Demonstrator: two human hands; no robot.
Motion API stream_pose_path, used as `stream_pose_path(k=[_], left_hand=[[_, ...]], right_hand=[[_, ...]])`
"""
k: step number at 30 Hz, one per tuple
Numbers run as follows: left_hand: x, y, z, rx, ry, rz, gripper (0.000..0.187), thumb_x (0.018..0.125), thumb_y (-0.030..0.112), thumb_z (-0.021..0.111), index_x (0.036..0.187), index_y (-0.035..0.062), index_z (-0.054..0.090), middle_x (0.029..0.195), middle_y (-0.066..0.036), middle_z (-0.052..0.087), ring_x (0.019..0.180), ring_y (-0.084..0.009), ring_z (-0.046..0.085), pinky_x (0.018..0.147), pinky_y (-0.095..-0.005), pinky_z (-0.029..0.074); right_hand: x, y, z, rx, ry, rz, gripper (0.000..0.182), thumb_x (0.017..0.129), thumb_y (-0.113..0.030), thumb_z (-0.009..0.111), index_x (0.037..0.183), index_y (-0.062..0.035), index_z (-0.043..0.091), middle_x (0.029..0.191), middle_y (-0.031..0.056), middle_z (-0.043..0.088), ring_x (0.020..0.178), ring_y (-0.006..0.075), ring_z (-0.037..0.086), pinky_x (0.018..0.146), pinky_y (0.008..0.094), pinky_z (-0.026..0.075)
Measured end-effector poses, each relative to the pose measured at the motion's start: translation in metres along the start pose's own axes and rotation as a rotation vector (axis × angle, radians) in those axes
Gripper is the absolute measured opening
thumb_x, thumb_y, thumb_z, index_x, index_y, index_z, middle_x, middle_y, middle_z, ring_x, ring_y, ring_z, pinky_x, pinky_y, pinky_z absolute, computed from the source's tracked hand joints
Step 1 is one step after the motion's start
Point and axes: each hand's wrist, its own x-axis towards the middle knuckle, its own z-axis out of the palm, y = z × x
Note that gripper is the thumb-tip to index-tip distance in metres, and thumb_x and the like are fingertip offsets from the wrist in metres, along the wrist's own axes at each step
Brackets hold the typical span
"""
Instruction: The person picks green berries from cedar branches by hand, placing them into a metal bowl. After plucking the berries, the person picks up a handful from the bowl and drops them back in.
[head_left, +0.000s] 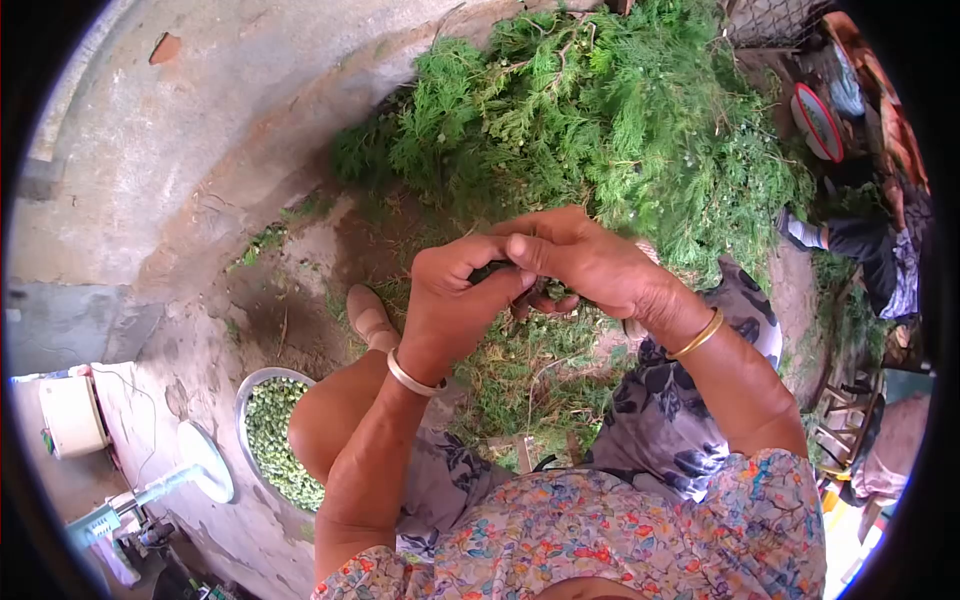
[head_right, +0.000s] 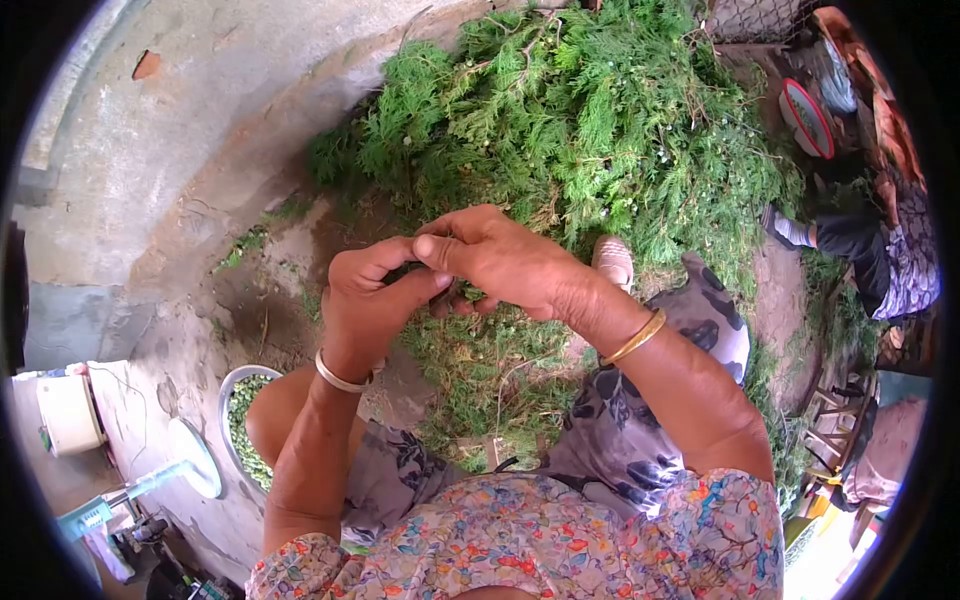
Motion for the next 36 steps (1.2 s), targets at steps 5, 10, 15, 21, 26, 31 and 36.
stream_pose_path(k=[5,10,15,21,26,31,36], left_hand=[[0.0,0.013,-0.004,-0.082,0.107,-0.014,0.01,0.079,-0.003,0.062,0.088,-0.0044,0.065,0.071,-0.006,0.063,0.057,-0.0112,0.058,0.05,-0.0224,0.045],[-0.001,0.004,-0.005,-0.045,0.137,0.028,0.013,0.079,-0.004,0.062,0.092,-0.0048,0.065,0.071,-0.005,0.063,0.06,-0.0117,0.06,0.052,-0.0223,0.046],[-0.003,0.006,0.002,0.101,0.051,0.04,0.018,0.078,-0.004,0.063,0.097,-0.0045,0.064,0.075,-0.007,0.064,0.065,-0.0116,0.062,0.057,-0.0221,0.048],[-0.002,0.004,-0.001,-0.042,0.097,-0.013,0.018,0.077,-0.004,0.064,0.095,-0.0054,0.064,0.071,-0.006,0.062,0.061,-0.0099,0.058,0.052,-0.0214,0.045],[-0.003,0.006,-0.013,-0.261,0.167,-0.159,0.015,0.076,0.001,0.065,0.09,-0.0035,0.064,0.072,-0.007,0.063,0.053,-0.0068,0.05,0.045,-0.0197,0.037],[-0.003,0.009,-0.018,-0.447,0.135,-0.299,0.016,0.078,0.008,0.063,0.089,-0.003,0.059,0.075,-0.012,0.062,0.054,-0.0096,0.049,0.043,-0.0204,0.036],[-0.004,0.001,-0.025,-0.685,-0.003,-0.314,0.021,0.082,0.017,0.059,0.092,-0.0015,0.057,0.084,-0.021,0.061,0.054,-0.0129,0.047,0.043,-0.0225,0.038]], right_hand=[[-0.003,-0.013,0.007,0.074,0.063,0.077,0.045,0.093,-0.046,0.047,0.094,-0.0022,0.057,0.083,0.0053,0.06,0.059,0.0103,0.054,0.045,0.0215,0.038],[0.002,-0.005,-0.003,0.121,0.007,0.012,0.052,0.09,-0.053,0.047,0.092,-0.0018,0.057,0.081,0.0063,0.059,0.06,0.0111,0.054,0.048,0.0214,0.038],[0.005,0.001,0.003,0.066,0.194,0.125,0.06,0.088,-0.06,0.044,0.088,-0.0016,0.056,0.073,0.005,0.056,0.061,0.0115,0.054,0.048,0.0222,0.038],[0.004,-0.003,0.002,0.04,0.088,0.124,0.066,0.087,-0.066,0.038,0.086,-0.0023,0.057,0.068,0.0046,0.056,0.058,0.0107,0.052,0.047,0.0227,0.039],[0.003,-0.005,0.002,0.033,0.206,-0.065,0.04,0.091,-0.04,0.055,0.081,-0.0021,0.062,0.063,0.0031,0.059,0.053,0.0076,0.051,0.044,0.0198,0.037],[0.003,-0.002,-0.006,0.047,0.251,-0.122,0.023,0.087,-0.025,0.063,0.081,-0.003,0.062,0.064,0.0018,0.059,0.053,0.0061,0.05,0.044,0.0184,0.037],[0.001,-0.009,-0.01,0.238,0.328,-0.078,0.02,0.087,-0.022,0.063,0.08,-0.0034,0.06,0.065,0.002,0.058,0.053,0.0068,0.049,0.043,0.0188,0.035]])
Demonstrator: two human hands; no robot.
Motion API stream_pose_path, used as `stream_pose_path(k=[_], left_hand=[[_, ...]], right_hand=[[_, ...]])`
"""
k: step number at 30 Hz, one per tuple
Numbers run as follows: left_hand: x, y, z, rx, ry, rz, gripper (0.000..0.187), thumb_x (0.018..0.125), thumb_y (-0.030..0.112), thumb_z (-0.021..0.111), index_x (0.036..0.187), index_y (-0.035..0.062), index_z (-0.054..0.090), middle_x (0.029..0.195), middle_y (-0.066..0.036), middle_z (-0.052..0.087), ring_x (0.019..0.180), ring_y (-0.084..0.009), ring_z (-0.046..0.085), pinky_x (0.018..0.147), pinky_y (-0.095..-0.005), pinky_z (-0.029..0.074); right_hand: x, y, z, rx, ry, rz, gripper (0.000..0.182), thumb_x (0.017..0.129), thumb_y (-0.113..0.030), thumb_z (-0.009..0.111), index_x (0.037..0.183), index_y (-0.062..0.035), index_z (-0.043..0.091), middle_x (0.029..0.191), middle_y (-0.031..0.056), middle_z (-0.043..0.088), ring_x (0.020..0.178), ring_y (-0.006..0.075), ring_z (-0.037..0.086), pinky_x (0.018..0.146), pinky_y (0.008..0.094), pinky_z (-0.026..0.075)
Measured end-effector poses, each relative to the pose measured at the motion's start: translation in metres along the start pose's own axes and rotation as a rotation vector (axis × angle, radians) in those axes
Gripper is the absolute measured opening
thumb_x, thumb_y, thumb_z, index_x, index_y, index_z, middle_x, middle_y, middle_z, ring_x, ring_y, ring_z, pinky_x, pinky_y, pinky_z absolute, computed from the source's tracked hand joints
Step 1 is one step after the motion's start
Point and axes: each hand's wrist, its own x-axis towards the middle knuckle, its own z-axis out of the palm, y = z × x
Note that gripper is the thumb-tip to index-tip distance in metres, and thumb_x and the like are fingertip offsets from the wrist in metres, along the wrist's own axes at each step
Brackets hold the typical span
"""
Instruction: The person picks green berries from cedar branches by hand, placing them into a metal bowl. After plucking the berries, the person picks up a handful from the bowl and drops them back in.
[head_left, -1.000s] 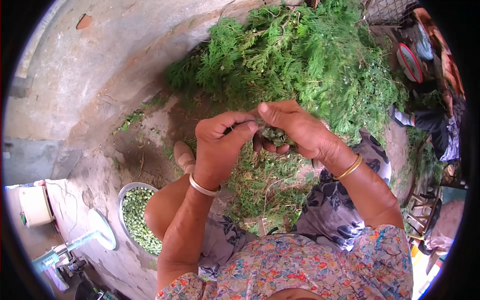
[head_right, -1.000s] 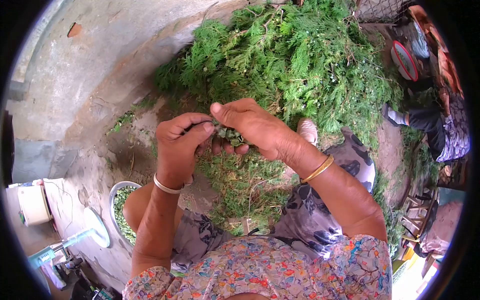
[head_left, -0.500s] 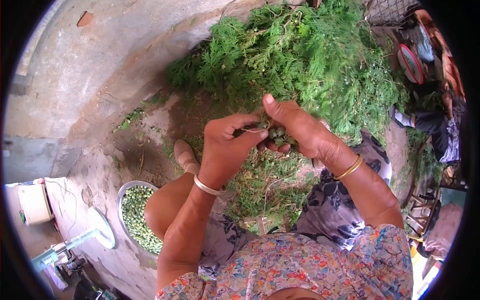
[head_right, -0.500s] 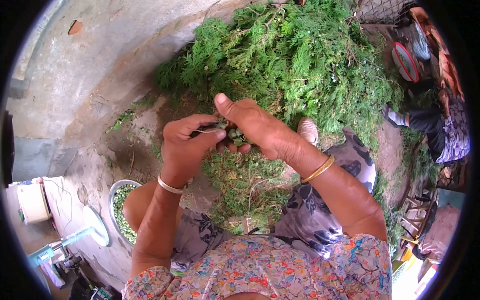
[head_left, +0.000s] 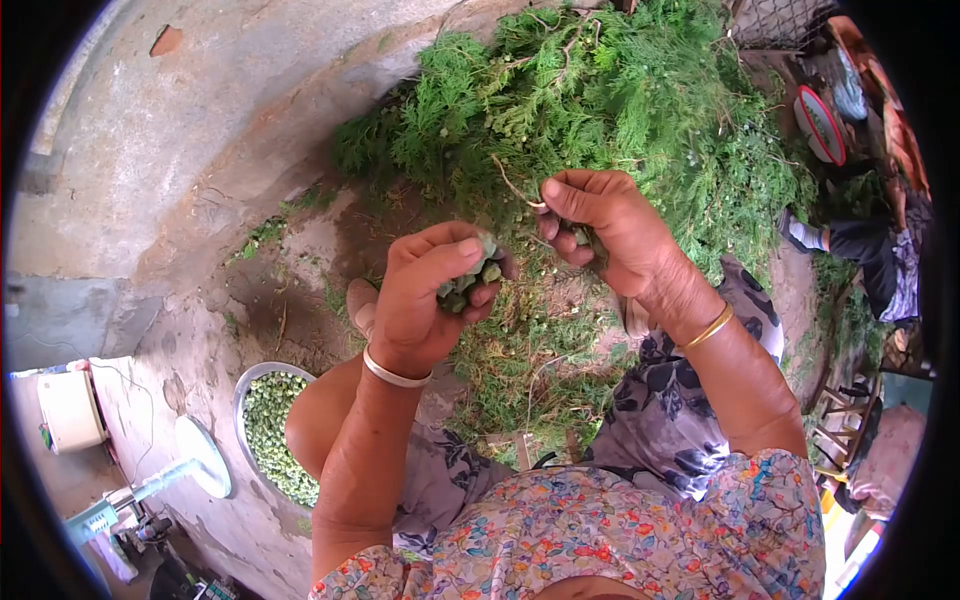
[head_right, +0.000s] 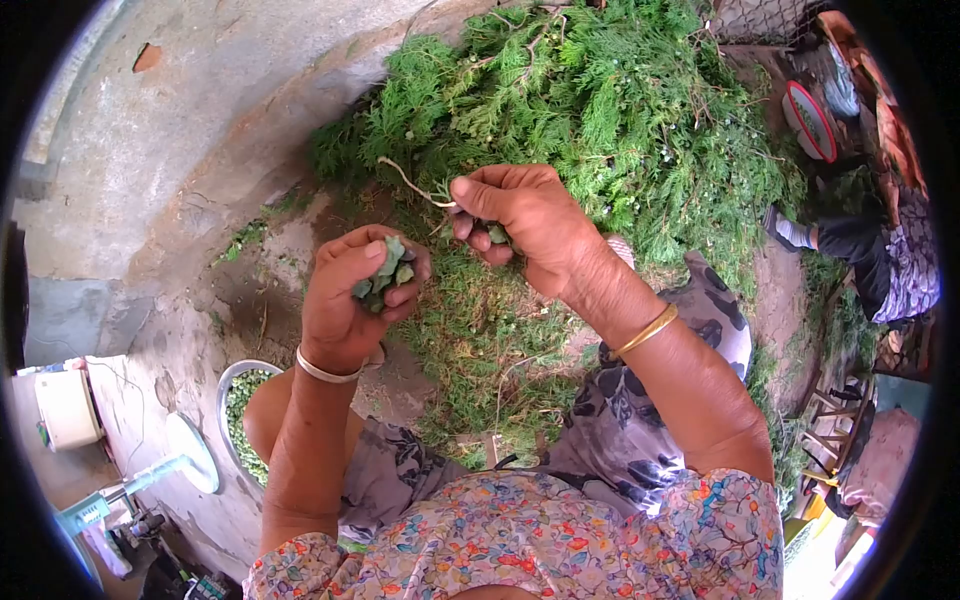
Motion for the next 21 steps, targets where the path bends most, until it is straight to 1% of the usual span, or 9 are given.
stream_pose_path(k=[3,6,10,13,15,17,18,19,21], left_hand=[[0.001,0.0,-0.005,-0.179,-0.165,0.027,0.023,0.082,0.018,0.057,0.096,-0.0013,0.056,0.087,-0.023,0.059,0.054,-0.0141,0.047,0.044,-0.0229,0.039],[0.0,0.003,0.005,-0.231,-0.14,0.052,0.021,0.08,0.014,0.061,0.094,-0.0018,0.059,0.085,-0.022,0.061,0.057,-0.0136,0.052,0.043,-0.0207,0.038],[0.001,-0.005,0.003,-0.106,-0.116,0.094,0.022,0.081,0.013,0.061,0.098,-0.0016,0.058,0.085,-0.021,0.06,0.054,-0.0134,0.048,0.044,-0.0214,0.04],[0.001,-0.008,0.02,0.164,0.029,0.161,0.016,0.08,0.007,0.064,0.092,-0.0028,0.062,0.08,-0.015,0.062,0.054,-0.011,0.049,0.044,-0.0194,0.039],[0.001,-0.009,0.036,0.591,0.097,0.32,0.013,0.076,-0.001,0.066,0.088,-0.0043,0.064,0.078,-0.011,0.064,0.06,-0.0116,0.058,0.049,-0.0203,0.044],[0.009,-0.029,0.027,0.641,0.108,0.433,0.018,0.074,-0.005,0.066,0.092,-0.0062,0.064,0.083,-0.011,0.066,0.07,-0.0138,0.065,0.057,-0.0224,0.049],[0.01,-0.031,0.028,0.885,0.129,0.486,0.019,0.073,-0.005,0.066,0.092,-0.0068,0.063,0.084,-0.012,0.066,0.074,-0.0145,0.066,0.061,-0.0234,0.05],[0.011,-0.034,0.028,1.13,0.151,0.535,0.02,0.073,-0.005,0.066,0.093,-0.0075,0.063,0.085,-0.012,0.067,0.077,-0.0151,0.067,0.064,-0.0243,0.051],[0.011,-0.04,0.029,1.128,0.176,0.576,0.02,0.074,-0.005,0.064,0.094,-0.0076,0.062,0.086,-0.013,0.068,0.074,-0.0131,0.066,0.064,-0.0233,0.05]], right_hand=[[0.002,0.002,-0.006,0.165,-0.035,0.029,0.021,0.087,-0.022,0.062,0.081,-0.0023,0.058,0.069,0.0044,0.058,0.054,0.0085,0.048,0.043,0.0195,0.034],[0.005,0.005,-0.008,0.299,-0.043,0.065,0.022,0.088,-0.022,0.061,0.085,-0.0003,0.057,0.072,0.0079,0.059,0.055,0.0104,0.048,0.042,0.0205,0.034],[0.005,0.004,-0.001,0.381,-0.004,0.11,0.026,0.092,-0.024,0.052,0.088,0.001,0.055,0.073,0.0096,0.058,0.055,0.013,0.049,0.041,0.0211,0.035],[0.008,0.013,0.001,0.344,0.026,0.121,0.031,0.093,-0.03,0.05,0.091,0.0003,0.056,0.075,0.0095,0.057,0.058,0.0142,0.05,0.043,0.0225,0.036],[0.008,0.016,0.006,0.29,-0.001,0.117,0.035,0.092,-0.035,0.05,0.094,-0.0004,0.057,0.079,0.0095,0.057,0.062,0.0144,0.051,0.046,0.0238,0.038],[0.005,0.015,0.018,0.173,0.229,0.183,0.03,0.092,-0.034,0.049,0.09,-0.0044,0.056,0.09,0.0079,0.053,0.085,0.017,0.047,0.063,0.0337,0.04],[0.012,0.021,0.016,0.208,0.195,0.208,0.034,0.091,-0.037,0.051,0.095,-0.0048,0.059,0.088,0.0045,0.059,0.072,0.0135,0.054,0.059,0.0263,0.043],[0.013,0.024,0.014,0.206,0.196,0.208,0.034,0.091,-0.037,0.051,0.095,-0.0048,0.059,0.088,0.0045,0.059,0.072,0.0135,0.054,0.059,0.0263,0.043],[0.013,0.027,0.014,0.172,0.191,0.201,0.033,0.092,-0.036,0.051,0.095,-0.0041,0.059,0.088,0.0057,0.059,0.071,0.0138,0.054,0.059,0.026,0.044]])
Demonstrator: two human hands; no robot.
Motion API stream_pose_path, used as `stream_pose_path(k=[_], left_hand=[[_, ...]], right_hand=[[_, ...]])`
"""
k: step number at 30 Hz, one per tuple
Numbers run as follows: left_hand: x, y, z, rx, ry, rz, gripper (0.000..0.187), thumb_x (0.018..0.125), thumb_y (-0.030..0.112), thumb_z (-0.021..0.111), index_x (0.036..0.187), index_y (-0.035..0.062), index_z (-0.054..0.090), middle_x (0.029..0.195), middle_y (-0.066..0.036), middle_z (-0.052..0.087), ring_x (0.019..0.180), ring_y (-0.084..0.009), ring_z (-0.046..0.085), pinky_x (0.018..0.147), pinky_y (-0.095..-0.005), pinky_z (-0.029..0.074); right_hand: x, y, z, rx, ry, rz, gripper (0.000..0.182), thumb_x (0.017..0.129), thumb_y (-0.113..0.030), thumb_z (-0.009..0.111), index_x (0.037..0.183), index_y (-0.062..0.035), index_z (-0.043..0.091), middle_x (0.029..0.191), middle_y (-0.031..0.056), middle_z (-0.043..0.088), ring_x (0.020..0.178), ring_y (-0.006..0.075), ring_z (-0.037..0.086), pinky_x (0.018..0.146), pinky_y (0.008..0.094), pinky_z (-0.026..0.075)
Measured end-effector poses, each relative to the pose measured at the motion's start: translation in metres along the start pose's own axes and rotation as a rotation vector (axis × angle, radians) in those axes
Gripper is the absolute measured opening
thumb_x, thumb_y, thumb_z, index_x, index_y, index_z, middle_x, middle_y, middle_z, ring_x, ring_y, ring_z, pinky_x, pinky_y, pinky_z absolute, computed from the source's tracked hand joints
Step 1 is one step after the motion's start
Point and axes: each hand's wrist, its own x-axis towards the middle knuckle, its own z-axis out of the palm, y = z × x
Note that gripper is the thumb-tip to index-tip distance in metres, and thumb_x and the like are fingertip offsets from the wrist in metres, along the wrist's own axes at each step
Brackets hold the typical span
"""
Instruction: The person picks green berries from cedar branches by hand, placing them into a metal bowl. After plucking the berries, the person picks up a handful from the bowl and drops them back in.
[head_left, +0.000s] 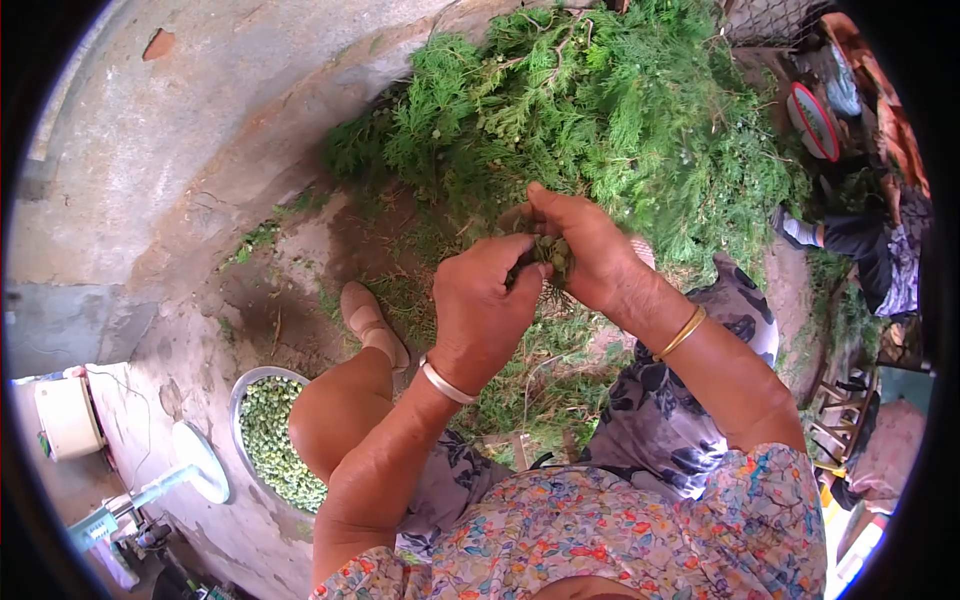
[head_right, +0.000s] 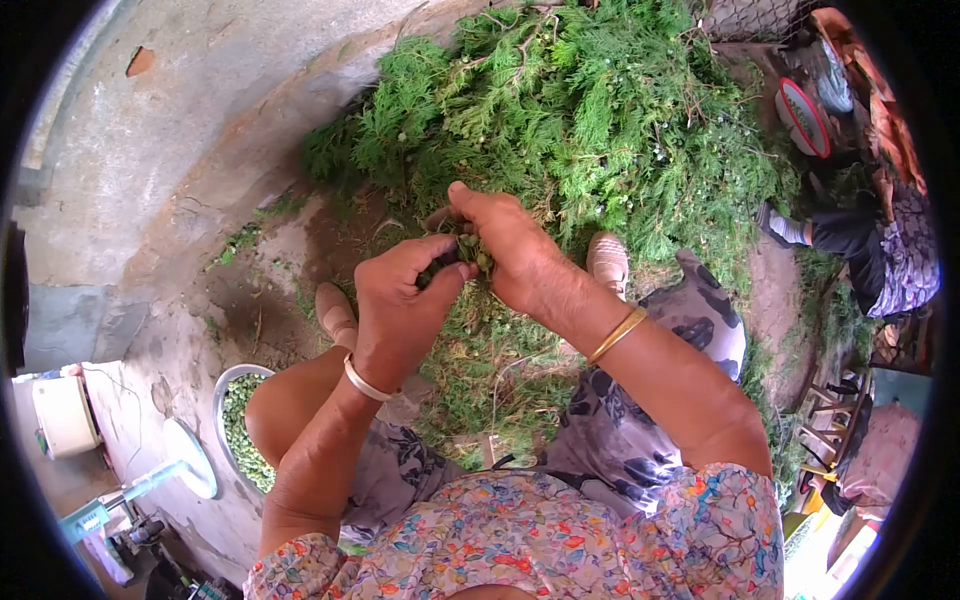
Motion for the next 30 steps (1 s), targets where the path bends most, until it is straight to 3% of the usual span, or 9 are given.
stream_pose_path(k=[2,7,10,12,17,21,27,29,30], left_hand=[[0.0,0.002,0.0,-0.109,-0.043,-0.187,0.018,0.075,-0.005,0.062,0.092,-0.0073,0.062,0.082,-0.012,0.067,0.074,-0.0124,0.065,0.065,-0.023,0.049],[-0.001,0.003,-0.002,-0.262,0.016,-0.23,0.014,0.076,-0.004,0.061,0.09,-0.0061,0.062,0.078,-0.01,0.066,0.072,-0.0112,0.064,0.065,-0.0222,0.049],[0.0,0.003,-0.003,-0.275,0.105,-0.233,0.013,0.077,-0.002,0.063,0.09,-0.005,0.063,0.077,-0.009,0.066,0.071,-0.0108,0.064,0.065,-0.0223,0.049],[-0.001,0.003,-0.003,-0.232,0.166,-0.221,0.013,0.077,-0.001,0.064,0.09,-0.0045,0.063,0.077,-0.009,0.066,0.071,-0.0106,0.063,0.064,-0.0225,0.049],[-0.005,0.003,0.009,0.039,0.085,0.103,0.018,0.075,0.003,0.068,0.091,-0.0041,0.063,0.08,-0.008,0.067,0.069,-0.0121,0.062,0.062,-0.0236,0.049],[-0.004,0.003,0.014,0.123,0.034,0.07,0.022,0.074,0.003,0.068,0.094,-0.0044,0.063,0.08,-0.007,0.067,0.067,-0.0132,0.061,0.061,-0.0246,0.048],[0.005,0.004,-0.008,-0.378,-0.019,-0.352,0.02,0.076,0.003,0.065,0.095,-0.0044,0.064,0.075,-0.008,0.064,0.058,-0.0098,0.054,0.047,-0.0227,0.041],[0.008,0.006,-0.016,-0.823,-0.01,-0.588,0.017,0.078,0.002,0.063,0.095,-0.0033,0.063,0.076,-0.008,0.062,0.056,-0.0085,0.05,0.043,-0.0205,0.036],[0.009,0.005,-0.018,-0.82,-0.012,-0.586,0.017,0.078,0.002,0.063,0.095,-0.0033,0.063,0.076,-0.008,0.062,0.056,-0.0085,0.05,0.043,-0.0205,0.036]], right_hand=[[0.006,0.005,-0.003,0.022,-0.009,0.011,0.033,0.092,-0.035,0.05,0.095,-0.0035,0.059,0.088,0.0062,0.059,0.07,0.0147,0.055,0.059,0.027,0.044],[0.003,0.004,-0.004,0.112,-0.043,0.042,0.032,0.094,-0.032,0.048,0.096,-0.0012,0.056,0.088,0.0076,0.059,0.069,0.0169,0.055,0.057,0.0301,0.045],[0.003,0.003,-0.006,0.151,-0.068,0.065,0.026,0.092,-0.033,0.051,0.086,-0.0071,0.049,0.085,0.0046,0.047,0.066,0.0171,0.048,0.047,0.0305,0.038],[0.001,0.003,-0.003,0.146,-0.036,0.051,0.035,0.094,-0.034,0.048,0.097,0.0005,0.055,0.087,0.0107,0.058,0.075,0.0202,0.057,0.064,0.0327,0.047],[0.003,0.004,-0.001,0.139,-0.033,0.058,0.038,0.092,-0.036,0.05,0.099,0.0009,0.052,0.093,0.0125,0.055,0.082,0.0231,0.054,0.072,0.0384,0.046],[0.003,0.005,-0.002,0.214,-0.075,0.085,0.038,0.092,-0.036,0.05,0.1,0.0016,0.05,0.095,0.013,0.053,0.088,0.023,0.05,0.079,0.0397,0.043],[0.004,0.007,-0.005,0.286,-0.128,-0.034,0.037,0.094,-0.035,0.047,0.098,0.0009,0.055,0.095,0.0123,0.058,0.087,0.0237,0.056,0.082,0.0386,0.044],[0.006,0.003,-0.011,0.288,-0.149,-0.016,0.037,0.094,-0.035,0.048,0.097,0.0008,0.055,0.093,0.0111,0.059,0.086,0.0231,0.055,0.083,0.0383,0.043],[0.007,0.001,-0.013,0.289,-0.171,0.005,0.036,0.093,-0.034,0.049,0.096,0.0007,0.056,0.091,0.0099,0.059,0.085,0.0225,0.055,0.084,0.038,0.042]])
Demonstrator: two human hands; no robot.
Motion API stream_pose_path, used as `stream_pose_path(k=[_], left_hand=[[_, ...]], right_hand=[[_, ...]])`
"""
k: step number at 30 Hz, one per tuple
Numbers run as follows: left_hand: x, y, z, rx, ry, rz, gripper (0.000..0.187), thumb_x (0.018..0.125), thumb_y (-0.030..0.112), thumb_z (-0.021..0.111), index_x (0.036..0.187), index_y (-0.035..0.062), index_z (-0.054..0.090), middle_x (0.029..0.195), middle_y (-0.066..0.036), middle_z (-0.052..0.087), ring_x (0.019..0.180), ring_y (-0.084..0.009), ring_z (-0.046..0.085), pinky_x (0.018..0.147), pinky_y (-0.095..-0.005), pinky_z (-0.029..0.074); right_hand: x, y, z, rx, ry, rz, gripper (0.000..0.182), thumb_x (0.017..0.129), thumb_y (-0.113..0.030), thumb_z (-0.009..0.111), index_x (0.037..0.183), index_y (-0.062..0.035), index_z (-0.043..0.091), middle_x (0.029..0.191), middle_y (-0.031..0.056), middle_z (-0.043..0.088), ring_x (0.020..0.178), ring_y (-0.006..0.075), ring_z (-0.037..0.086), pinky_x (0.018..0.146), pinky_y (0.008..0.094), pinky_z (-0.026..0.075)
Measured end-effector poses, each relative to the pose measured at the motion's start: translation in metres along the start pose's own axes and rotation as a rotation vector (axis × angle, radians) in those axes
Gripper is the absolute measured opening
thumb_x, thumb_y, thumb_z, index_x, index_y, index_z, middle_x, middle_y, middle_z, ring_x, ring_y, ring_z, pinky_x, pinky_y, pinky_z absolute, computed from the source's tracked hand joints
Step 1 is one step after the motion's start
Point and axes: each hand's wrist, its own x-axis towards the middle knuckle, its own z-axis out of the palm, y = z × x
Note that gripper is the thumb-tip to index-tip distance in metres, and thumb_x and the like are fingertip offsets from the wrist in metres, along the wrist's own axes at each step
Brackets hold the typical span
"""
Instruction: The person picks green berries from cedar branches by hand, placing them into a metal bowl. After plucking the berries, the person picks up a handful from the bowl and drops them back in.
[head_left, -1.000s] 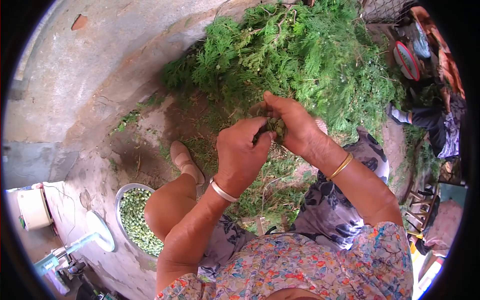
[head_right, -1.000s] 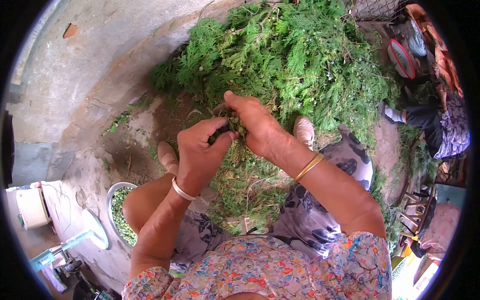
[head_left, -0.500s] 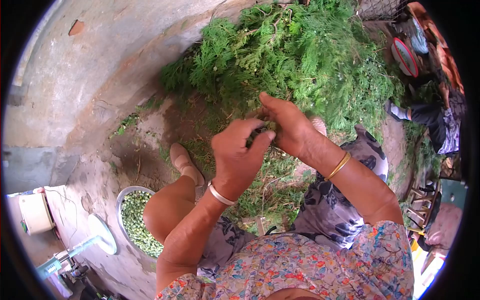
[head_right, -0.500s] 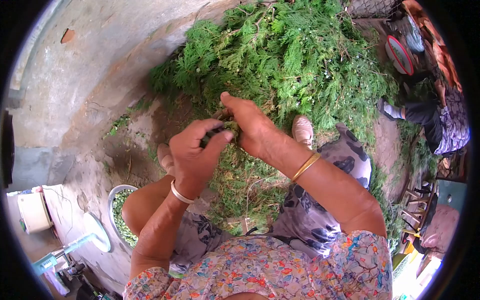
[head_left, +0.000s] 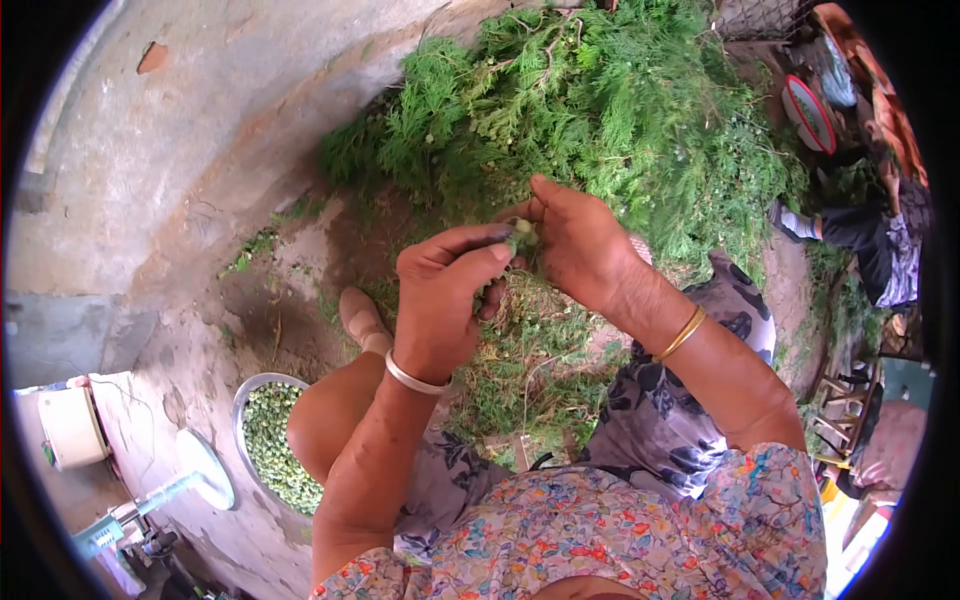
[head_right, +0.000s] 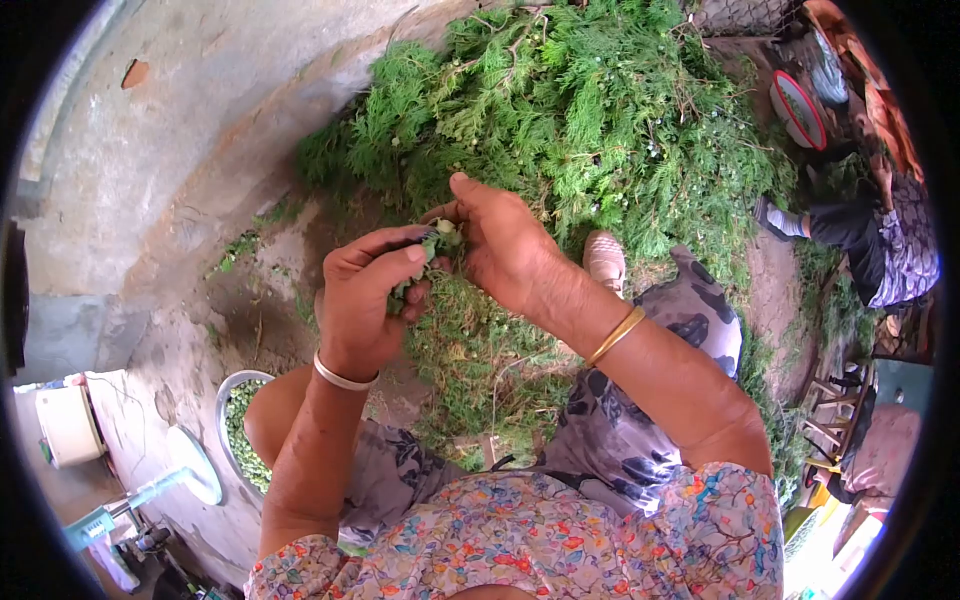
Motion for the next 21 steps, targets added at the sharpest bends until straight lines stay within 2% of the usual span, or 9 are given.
stream_pose_path(k=[4,6,7,9,10,13,15,19,21], left_hand=[[0.003,0.001,-0.006,-0.177,0.011,-0.05,0.017,0.08,0.003,0.062,0.096,-0.001,0.059,0.078,-0.009,0.062,0.056,-0.0101,0.05,0.043,-0.0208,0.036],[0.005,-0.001,-0.009,-0.211,0.034,-0.065,0.016,0.08,0.004,0.062,0.095,-0.0002,0.058,0.079,-0.009,0.061,0.055,-0.0105,0.05,0.042,-0.0213,0.036],[0.005,-0.001,-0.01,-0.204,0.025,-0.077,0.015,0.08,0.004,0.062,0.094,0.0004,0.057,0.078,-0.009,0.061,0.056,-0.011,0.05,0.043,-0.022,0.037],[0.005,-0.001,-0.01,-0.197,0.017,-0.09,0.014,0.08,0.004,0.063,0.093,0.001,0.056,0.077,-0.008,0.06,0.057,-0.0115,0.051,0.043,-0.0227,0.038],[0.005,-0.001,-0.009,-0.214,0.032,-0.084,0.014,0.08,0.004,0.063,0.092,0.0012,0.056,0.076,-0.008,0.059,0.057,-0.0119,0.051,0.043,-0.0232,0.038],[0.005,-0.003,-0.01,-0.242,0.076,-0.085,0.015,0.08,0.004,0.064,0.092,0.0009,0.056,0.073,-0.006,0.057,0.057,-0.0122,0.051,0.043,-0.0237,0.039],[0.005,-0.002,-0.01,-0.252,0.105,-0.092,0.017,0.079,0.003,0.064,0.094,0.0004,0.056,0.072,-0.005,0.056,0.057,-0.0122,0.051,0.043,-0.0236,0.039],[0.003,0.003,-0.011,-0.105,0.062,-0.01,0.024,0.078,0.003,0.065,0.1,-0.0016,0.057,0.074,-0.005,0.057,0.056,-0.0121,0.051,0.044,-0.0235,0.038],[0.004,0.003,-0.015,-0.043,0.025,0.029,0.026,0.078,0.003,0.065,0.102,-0.0022,0.057,0.074,-0.006,0.057,0.057,-0.0121,0.051,0.044,-0.0235,0.038]], right_hand=[[-0.007,-0.002,0.003,-0.133,-0.066,-0.07,0.032,0.089,-0.029,0.058,0.096,0.0024,0.058,0.088,0.0085,0.061,0.081,0.0184,0.057,0.077,0.0332,0.044],[-0.015,-0.001,0.009,-0.471,-0.073,-0.17,0.032,0.083,-0.022,0.068,0.098,0.0044,0.059,0.083,0.0069,0.062,0.074,0.013,0.057,0.066,0.0281,0.046],[-0.016,0.0,0.01,-0.471,-0.073,-0.17,0.032,0.083,-0.022,0.068,0.098,0.0044,0.059,0.083,0.0069,0.062,0.074,0.013,0.057,0.066,0.0281,0.046],[-0.016,0.001,0.011,-0.656,-0.049,-0.225,0.032,0.078,-0.016,0.073,0.098,0.0052,0.06,0.077,0.0052,0.061,0.067,0.0073,0.054,0.056,0.0237,0.043],[-0.019,0.0,0.012,-0.656,-0.049,-0.225,0.032,0.078,-0.016,0.073,0.098,0.0052,0.06,0.077,0.0052,0.061,0.067,0.0073,0.054,0.056,0.0237,0.043],[-0.025,-0.002,0.015,-0.966,-0.056,-0.368,0.023,0.077,-0.013,0.07,0.09,0.0042,0.062,0.068,0.0014,0.058,0.062,0.0055,0.05,0.053,0.0231,0.041],[-0.019,0.004,0.012,-1.119,-0.026,-0.598,0.013,0.072,-0.005,0.063,0.077,0.0068,0.06,0.061,0.0105,0.057,0.059,0.0104,0.051,0.051,0.0287,0.043],[-0.017,0.005,0.008,-1.08,-0.057,-0.626,0.012,0.071,-0.005,0.058,0.073,0.0065,0.057,0.056,0.0113,0.051,0.054,0.0095,0.047,0.048,0.0312,0.04],[-0.021,0.0,0.01,-1.139,-0.084,-0.529,0.012,0.079,-0.007,0.06,0.082,0.0047,0.061,0.06,-0.0007,0.052,0.057,0.0031,0.043,0.048,0.0238,0.037]])
